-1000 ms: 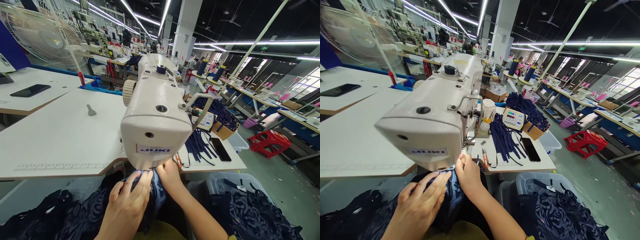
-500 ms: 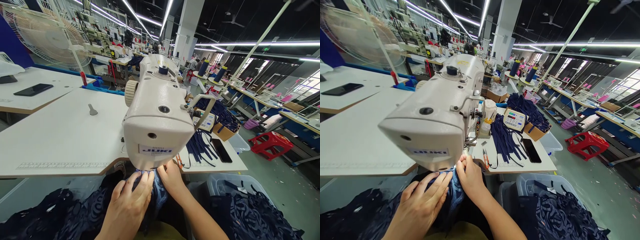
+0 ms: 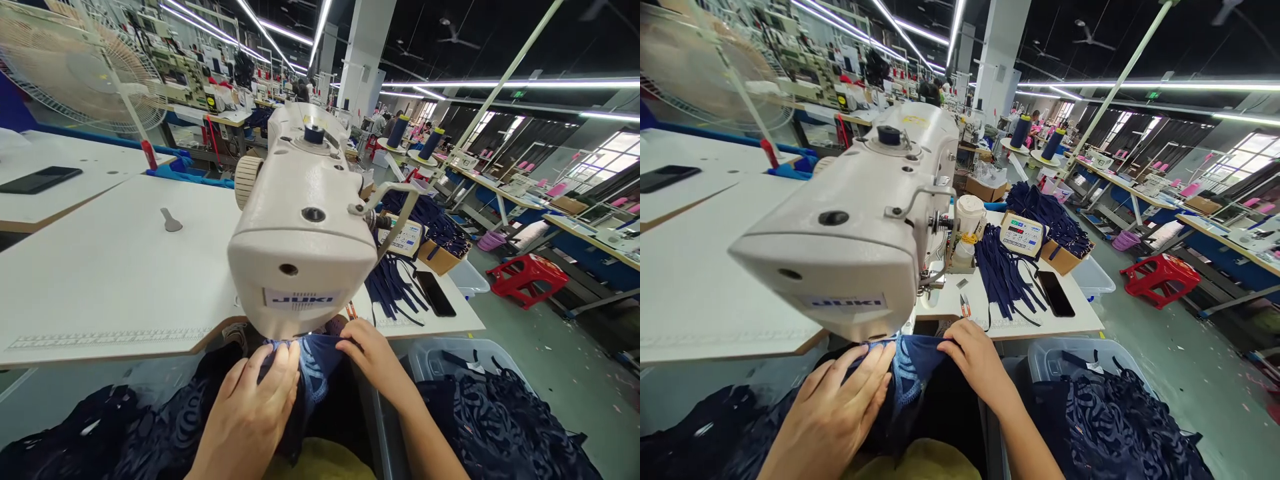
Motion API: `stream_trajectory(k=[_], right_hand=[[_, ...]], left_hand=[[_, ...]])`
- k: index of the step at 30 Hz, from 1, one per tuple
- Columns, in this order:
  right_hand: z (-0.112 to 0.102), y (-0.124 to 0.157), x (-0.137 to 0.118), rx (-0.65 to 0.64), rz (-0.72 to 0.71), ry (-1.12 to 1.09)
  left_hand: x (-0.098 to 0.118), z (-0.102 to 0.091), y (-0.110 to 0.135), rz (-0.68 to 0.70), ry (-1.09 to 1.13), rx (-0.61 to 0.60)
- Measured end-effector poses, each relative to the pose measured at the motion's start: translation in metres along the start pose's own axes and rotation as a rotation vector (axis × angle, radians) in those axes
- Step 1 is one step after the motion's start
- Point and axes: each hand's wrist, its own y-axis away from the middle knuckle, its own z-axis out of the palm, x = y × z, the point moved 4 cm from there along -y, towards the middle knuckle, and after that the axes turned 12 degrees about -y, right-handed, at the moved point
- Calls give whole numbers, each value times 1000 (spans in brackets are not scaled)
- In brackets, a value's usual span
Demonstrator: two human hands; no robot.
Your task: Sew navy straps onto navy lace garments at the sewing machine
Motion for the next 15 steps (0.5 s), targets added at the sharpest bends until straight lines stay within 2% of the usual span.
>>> stream_trajectory(k=[5, 9, 12, 15], right_hand=[[-11, 7, 10, 66, 38, 105], [-15, 17, 21, 26, 155, 156], [-18, 22, 27, -30, 299, 24], [-19, 23, 28, -59, 375, -247]], left_hand=[[5, 3, 1, 35, -11, -19], [9, 3, 1, 34, -21, -19], [13, 2, -1, 45, 3, -13], [18, 1, -1, 74, -8, -7]])
